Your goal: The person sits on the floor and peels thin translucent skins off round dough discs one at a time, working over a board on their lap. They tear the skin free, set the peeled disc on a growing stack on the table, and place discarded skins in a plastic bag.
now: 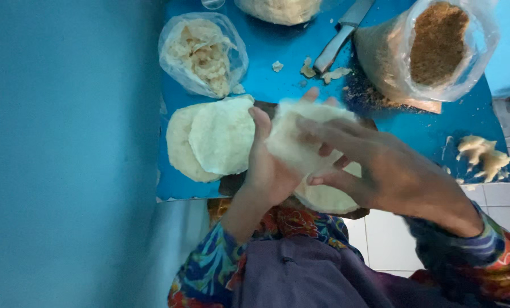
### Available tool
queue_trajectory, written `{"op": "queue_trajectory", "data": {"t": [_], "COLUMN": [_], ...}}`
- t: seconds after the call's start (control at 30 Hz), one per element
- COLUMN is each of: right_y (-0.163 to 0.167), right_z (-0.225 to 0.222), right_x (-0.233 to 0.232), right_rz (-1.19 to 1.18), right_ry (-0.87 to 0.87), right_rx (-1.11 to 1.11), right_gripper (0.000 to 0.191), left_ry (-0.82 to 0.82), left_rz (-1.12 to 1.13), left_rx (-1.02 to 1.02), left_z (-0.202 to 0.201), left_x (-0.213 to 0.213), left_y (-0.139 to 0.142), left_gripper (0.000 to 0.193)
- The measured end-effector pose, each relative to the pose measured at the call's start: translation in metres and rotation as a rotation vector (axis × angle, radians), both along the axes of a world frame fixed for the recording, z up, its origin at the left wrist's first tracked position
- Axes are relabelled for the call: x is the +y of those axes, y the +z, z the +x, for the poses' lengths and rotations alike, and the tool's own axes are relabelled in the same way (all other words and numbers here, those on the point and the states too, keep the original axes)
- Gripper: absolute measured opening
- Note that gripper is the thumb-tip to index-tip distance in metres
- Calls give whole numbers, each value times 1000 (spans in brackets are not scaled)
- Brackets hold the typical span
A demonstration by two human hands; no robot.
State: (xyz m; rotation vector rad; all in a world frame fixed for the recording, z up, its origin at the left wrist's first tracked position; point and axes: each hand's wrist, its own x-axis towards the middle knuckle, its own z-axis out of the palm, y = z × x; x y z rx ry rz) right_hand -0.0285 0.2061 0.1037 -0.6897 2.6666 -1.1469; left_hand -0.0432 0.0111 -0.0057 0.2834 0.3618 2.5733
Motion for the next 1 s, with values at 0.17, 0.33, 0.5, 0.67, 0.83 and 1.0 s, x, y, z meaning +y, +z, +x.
{"op": "queue_trajectory", "data": {"t": [0.17,0.33,0.5,0.67,0.83,1.0], "right_y": [10,-22,-39,-41,-42,-43], "right_z": [-7,-17,-17,-15,-15,-13], "right_x": [6,21,30,33,35,38], "right_rz": [-123,-150,-342,-412,-489,-515], "right_ry": [-340,-194,-288,-294,-310,-286], "right_rx": [60,32,-56,30,71,91], "right_gripper": [39,39,30,23,17,18], "left_ry": [-189,-220,-247,-244,-199,-220], "left_rz": [212,183,76,126,99,106], "left_rx": [-70,-61,2,18,54,55], "left_z": [-1,0,4,5,5,6], "left_x": [-3,0,-1,-3,-4,-3], "left_y": [-7,-3,2,3,-1,0], "left_gripper": [99,99,100,99,98,94]}}
